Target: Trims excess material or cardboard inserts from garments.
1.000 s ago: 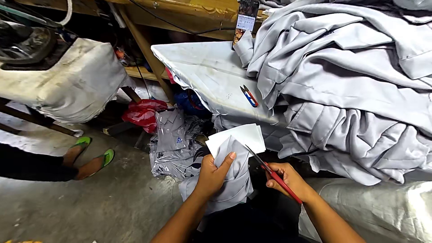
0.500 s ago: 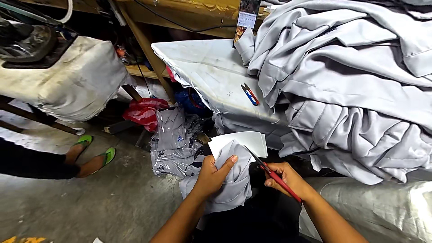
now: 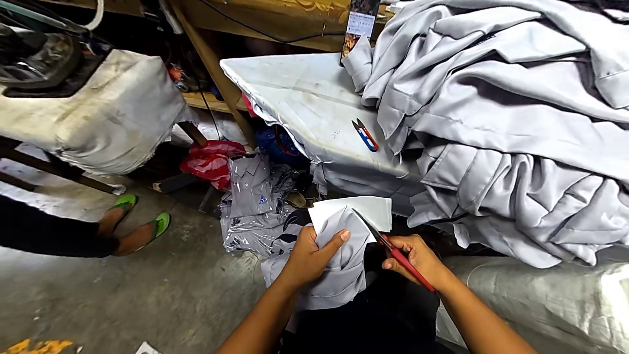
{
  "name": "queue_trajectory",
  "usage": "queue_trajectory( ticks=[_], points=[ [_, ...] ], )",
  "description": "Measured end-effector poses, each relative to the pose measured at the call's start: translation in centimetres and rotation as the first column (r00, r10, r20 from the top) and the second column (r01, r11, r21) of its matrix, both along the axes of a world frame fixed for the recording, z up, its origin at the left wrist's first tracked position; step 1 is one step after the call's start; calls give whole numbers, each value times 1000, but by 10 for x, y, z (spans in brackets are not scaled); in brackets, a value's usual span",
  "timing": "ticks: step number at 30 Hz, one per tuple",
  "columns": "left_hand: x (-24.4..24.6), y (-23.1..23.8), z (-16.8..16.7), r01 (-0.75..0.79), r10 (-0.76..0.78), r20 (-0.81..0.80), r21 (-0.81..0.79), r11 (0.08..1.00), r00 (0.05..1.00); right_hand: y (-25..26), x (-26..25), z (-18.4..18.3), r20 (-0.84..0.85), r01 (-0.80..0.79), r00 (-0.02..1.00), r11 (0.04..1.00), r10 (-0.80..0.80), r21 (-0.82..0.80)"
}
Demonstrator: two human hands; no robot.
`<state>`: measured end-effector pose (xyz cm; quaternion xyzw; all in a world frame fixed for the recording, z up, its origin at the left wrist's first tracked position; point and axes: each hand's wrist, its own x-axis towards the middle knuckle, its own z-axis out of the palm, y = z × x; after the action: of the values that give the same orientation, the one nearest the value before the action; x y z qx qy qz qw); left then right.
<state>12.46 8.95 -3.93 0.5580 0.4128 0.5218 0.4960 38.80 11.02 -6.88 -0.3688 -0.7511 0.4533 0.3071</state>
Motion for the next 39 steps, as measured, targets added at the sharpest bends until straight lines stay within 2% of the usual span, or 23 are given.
queue_trajectory(
  ticks=[5, 11, 16, 20, 23, 25, 27, 30, 31, 33, 35, 37, 39],
  points=[
    [2, -1, -1, 36, -36, 7, -10, 999, 999, -1, -4, 2, -25, -40, 999, 998, 38, -57],
    [-2, 0, -2, 50, -50, -9, -20, 999, 999, 1, -5, 0, -11, -2, 1000, 1000, 2, -4],
    [-4, -1, -3, 146, -147, -42, -27, 989, 988, 1, -6, 3, -33, -82, 996, 993, 79, -80],
    [-10, 2, -6, 190, -192, -71, -33, 981, 979, 2, -6, 5, -63, -81, 996, 975, 69, -207],
    [-17, 3, -10, 213, -214, -168, -19, 977, 962, 4, -5, 9, -57, -57, 997, 976, 46, -212],
    [-21, 6, -12, 224, -204, -367, 11, 975, 908, 10, -8, 17, -15, 47, 999, 991, -50, -126],
    [-18, 8, -8, 274, -202, -589, 34, 961, 782, 19, -16, 29, 85, 138, 987, 990, -136, -10],
    [-7, 11, 3, 357, -240, -764, -14, 934, 598, 29, -37, 49, 244, 105, 963, 992, -119, 72],
    [-5, 11, 6, 337, -233, -787, -34, 941, 572, 33, -44, 52, 273, 66, 958, 993, -91, 100],
    [-6, 9, 5, 192, -137, -781, -22, 981, 609, 39, -53, 54, 273, 66, 956, 985, -109, 162],
    [-11, 4, -9, -27, 86, -719, 93, 995, 690, 43, -56, 49, 190, 221, 947, 956, -258, 194],
    [-13, -7, -29, -183, 277, -614, 214, 960, 739, 43, -61, 34, 37, 410, 903, 884, -428, 225],
    [-11, -23, -42, -236, 310, -501, 206, 950, 808, 36, -71, 21, -152, 503, 863, 847, -481, 173]
  ],
)
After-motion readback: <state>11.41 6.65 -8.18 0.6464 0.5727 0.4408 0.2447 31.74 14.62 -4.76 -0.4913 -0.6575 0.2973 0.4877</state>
